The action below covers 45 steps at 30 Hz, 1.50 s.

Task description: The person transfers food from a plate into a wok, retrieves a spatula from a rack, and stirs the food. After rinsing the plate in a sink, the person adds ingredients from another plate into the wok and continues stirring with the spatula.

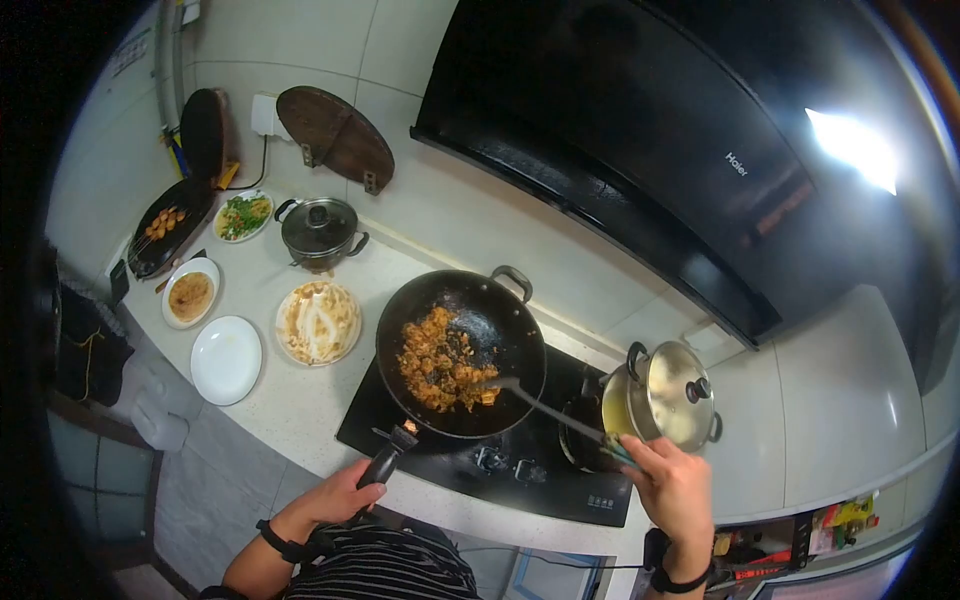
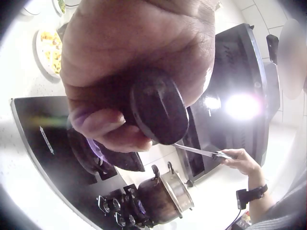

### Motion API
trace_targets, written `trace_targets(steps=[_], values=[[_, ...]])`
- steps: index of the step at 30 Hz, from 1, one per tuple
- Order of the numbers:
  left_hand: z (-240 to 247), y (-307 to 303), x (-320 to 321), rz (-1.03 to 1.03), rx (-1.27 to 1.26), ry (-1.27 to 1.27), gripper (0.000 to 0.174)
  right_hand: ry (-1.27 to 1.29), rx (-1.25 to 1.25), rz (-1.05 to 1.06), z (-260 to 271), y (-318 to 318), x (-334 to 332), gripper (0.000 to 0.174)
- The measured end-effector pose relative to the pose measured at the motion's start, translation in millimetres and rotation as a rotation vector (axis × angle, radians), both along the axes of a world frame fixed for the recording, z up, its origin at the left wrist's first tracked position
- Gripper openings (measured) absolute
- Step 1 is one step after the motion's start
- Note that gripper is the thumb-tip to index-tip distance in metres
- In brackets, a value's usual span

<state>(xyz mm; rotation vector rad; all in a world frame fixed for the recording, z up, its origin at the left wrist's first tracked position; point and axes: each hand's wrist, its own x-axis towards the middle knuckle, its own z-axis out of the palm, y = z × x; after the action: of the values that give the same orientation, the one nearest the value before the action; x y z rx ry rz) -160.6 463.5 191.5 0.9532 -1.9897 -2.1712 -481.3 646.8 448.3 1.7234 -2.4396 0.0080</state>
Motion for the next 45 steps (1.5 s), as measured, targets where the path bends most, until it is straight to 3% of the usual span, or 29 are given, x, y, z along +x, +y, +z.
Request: trace_targets(steps=[4, 9, 12, 17, 23, 25, 32, 38, 45], values=[[3, 0, 0, -0.005, -0.005, -0.004, 0.037, -0.074, 0.056, 0.055, -8, 4, 16, 0.036], [5, 1, -1, -0.004, -0.005, -0.037, 0.037, 0.017, 0.015, 0.035, -66, -37, 33, 0.034], [9, 1, -1, -0.008, 0.012, -0.051, 0.038, -0.075, -0.104, -0.038, -93, -55, 18, 0.033], [4, 1, 0, -0.003, -0.006, -0.040, 0.039, -0.361, -0.343, -0.175, -95, -44, -31, 0.031], [4, -1, 0, -0.021, -0.001, -0.034, 0.039, -0.323, -0.186, -0.272, -109, -99, -37, 0.033], [4, -1, 0, -0.024, 0.018, -0.005, 0.037, -0.380, -0.154, -0.177, -119, -115, -29, 0.034], [1, 0, 0, -0.035, 0.001, 0.001, 0.041, -0.039, 0.066, 0.229, -78, -100, -7, 0.032], [2, -1, 0, -0.032, -0.002, -0.018, 0.040, 0.111, 0.025, 0.149, -27, -43, -16, 0.033], [-3, 1, 0, -0.013, 0.020, 0.016, 0.040, 0.063, 0.058, 0.072, 12, 2, -3, 0.035]])
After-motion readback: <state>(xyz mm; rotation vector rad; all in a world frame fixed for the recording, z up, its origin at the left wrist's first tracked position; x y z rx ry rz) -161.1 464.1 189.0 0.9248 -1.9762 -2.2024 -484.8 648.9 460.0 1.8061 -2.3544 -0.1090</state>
